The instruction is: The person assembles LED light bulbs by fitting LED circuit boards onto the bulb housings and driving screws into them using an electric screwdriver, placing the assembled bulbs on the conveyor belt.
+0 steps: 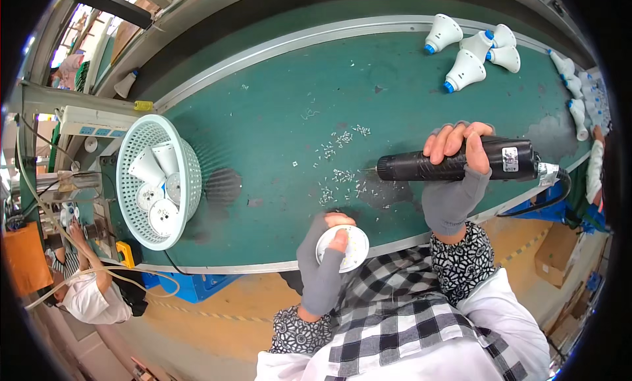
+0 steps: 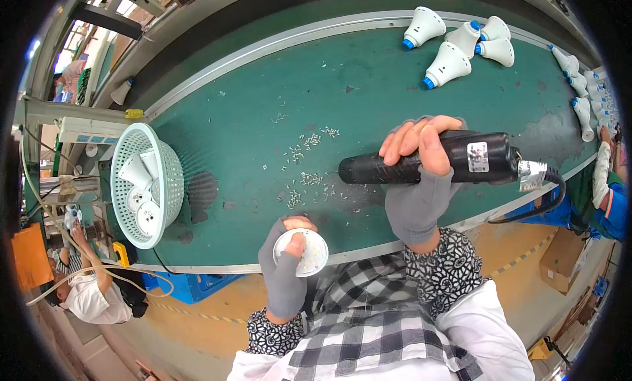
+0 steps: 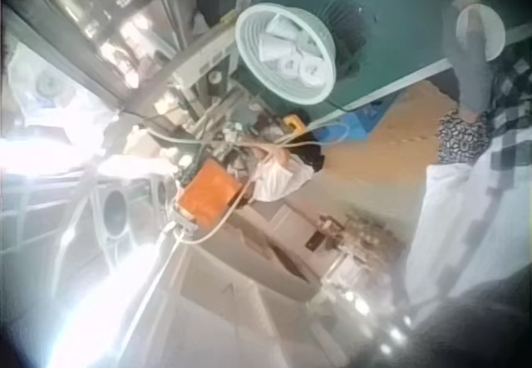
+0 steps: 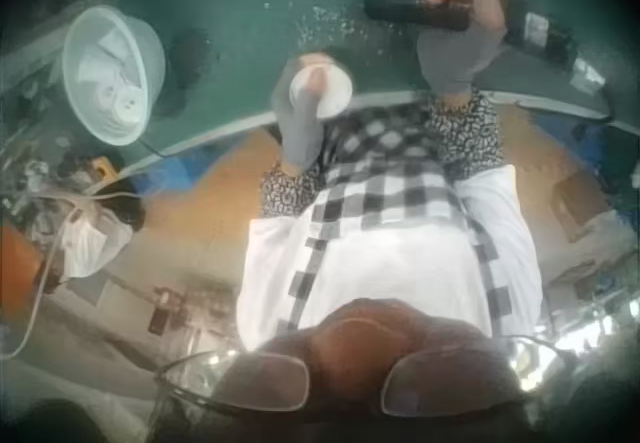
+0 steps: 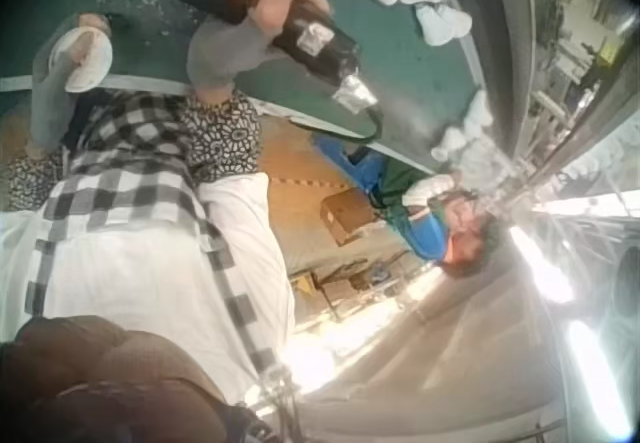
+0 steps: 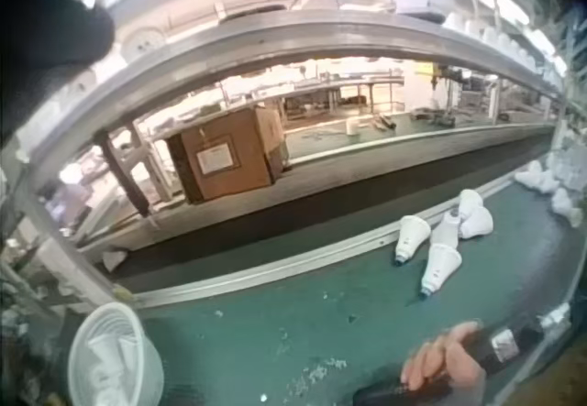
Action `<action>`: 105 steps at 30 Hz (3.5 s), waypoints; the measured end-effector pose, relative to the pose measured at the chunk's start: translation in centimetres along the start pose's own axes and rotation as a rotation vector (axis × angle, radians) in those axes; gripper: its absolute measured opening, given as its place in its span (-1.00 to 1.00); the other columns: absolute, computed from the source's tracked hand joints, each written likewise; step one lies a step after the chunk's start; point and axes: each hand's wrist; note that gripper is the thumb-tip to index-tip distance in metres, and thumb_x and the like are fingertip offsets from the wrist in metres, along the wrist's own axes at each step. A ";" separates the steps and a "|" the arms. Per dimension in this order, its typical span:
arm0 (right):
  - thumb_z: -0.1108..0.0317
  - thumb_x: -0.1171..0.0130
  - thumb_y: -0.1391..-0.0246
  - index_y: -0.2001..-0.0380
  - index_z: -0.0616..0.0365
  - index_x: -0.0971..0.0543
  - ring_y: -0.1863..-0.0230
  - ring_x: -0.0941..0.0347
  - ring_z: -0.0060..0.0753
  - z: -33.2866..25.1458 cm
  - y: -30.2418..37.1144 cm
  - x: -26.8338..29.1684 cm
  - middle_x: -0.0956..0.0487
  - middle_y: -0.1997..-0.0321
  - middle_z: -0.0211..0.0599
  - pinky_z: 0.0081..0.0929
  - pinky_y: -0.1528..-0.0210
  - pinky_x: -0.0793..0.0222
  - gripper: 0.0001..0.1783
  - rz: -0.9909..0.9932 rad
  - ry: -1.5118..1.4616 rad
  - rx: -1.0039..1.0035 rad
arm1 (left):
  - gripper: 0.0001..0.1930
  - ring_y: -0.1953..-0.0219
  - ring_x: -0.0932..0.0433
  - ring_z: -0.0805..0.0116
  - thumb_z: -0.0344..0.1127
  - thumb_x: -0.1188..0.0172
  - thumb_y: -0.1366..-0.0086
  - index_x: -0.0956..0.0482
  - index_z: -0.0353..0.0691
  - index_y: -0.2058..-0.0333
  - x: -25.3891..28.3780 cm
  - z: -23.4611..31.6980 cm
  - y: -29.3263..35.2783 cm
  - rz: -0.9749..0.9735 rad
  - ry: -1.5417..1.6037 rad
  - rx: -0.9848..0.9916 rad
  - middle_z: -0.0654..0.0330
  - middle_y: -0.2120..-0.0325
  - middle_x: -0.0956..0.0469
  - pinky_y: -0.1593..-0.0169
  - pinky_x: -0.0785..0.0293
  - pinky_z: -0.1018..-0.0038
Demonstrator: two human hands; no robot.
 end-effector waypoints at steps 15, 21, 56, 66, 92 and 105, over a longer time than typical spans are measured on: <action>0.19 0.02 -0.23 0.31 0.06 -0.38 0.50 -0.23 -0.51 -3.8 -0.6 0.6 -0.30 0.52 -0.45 -0.43 0.27 -0.23 -0.81 0.131 -0.132 -0.149 | -0.70 0.10 -0.43 0.29 -0.27 -0.08 -0.16 -0.57 -0.31 0.18 -0.1 0.7 -1.6 -0.185 -0.316 -0.298 0.01 -0.03 -0.40 -0.01 -0.35 0.41; 0.22 -0.04 -0.22 0.31 0.07 -0.39 0.50 -0.20 -0.56 -6.4 -0.9 1.8 -0.27 0.52 -0.46 -0.49 0.30 -0.22 -0.83 0.193 -0.261 -0.217 | -0.66 0.12 -0.45 0.23 -0.32 -0.14 -0.09 -0.59 -0.25 0.13 -1.8 1.2 -1.1 -0.309 -0.440 -0.484 -0.04 -0.08 -0.39 0.04 -0.40 0.37; 0.24 0.03 -0.24 0.32 0.10 -0.39 0.56 -0.23 -0.56 -7.6 -1.0 2.4 -0.29 0.54 -0.45 -0.50 0.37 -0.25 -0.83 0.089 -0.252 -0.242 | -0.56 0.13 -0.39 0.07 -0.41 -0.28 0.13 -0.60 -0.12 0.15 -2.6 0.9 -0.6 -0.285 -0.791 -0.733 0.21 0.12 -0.50 0.04 -0.41 0.26; 0.19 -0.20 -0.08 0.25 0.09 -0.30 0.62 -0.39 -0.49 -6.8 -3.8 3.6 -0.42 0.53 -0.42 -0.48 0.43 -0.38 -0.66 -0.658 -0.423 -0.345 | -0.62 0.12 -0.39 0.09 -0.37 -0.30 0.09 -0.63 -0.13 0.19 -2.3 0.9 -0.9 -0.466 -0.803 -0.735 0.21 0.10 -0.49 0.11 -0.41 0.27; 0.13 -0.29 -0.08 0.27 0.00 -0.26 0.60 -0.44 -0.45 -9.1 2.7 2.5 -0.45 0.52 -0.36 -0.39 0.38 -0.46 -0.59 -0.163 -0.262 -0.019 | -0.72 0.32 -0.49 0.55 -0.25 -0.02 -0.34 -0.53 -0.34 0.14 -3.9 0.8 0.3 -0.080 0.110 0.105 0.22 0.34 -0.54 0.25 -0.42 0.62; 0.14 -0.34 -0.06 0.26 0.00 -0.26 0.53 -0.46 -0.40 -8.9 2.9 2.6 -0.46 0.50 -0.35 -0.34 0.31 -0.46 -0.56 -0.241 -0.236 -0.044 | -0.73 0.28 -0.49 0.57 -0.26 -0.01 -0.36 -0.54 -0.32 0.12 -3.8 0.5 0.2 -0.096 0.084 0.110 0.25 0.32 -0.54 0.21 -0.41 0.62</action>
Point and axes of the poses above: each hand's wrist, its own y-axis away from the middle knuckle, its own x-axis out of the back of the hand, z = x × y
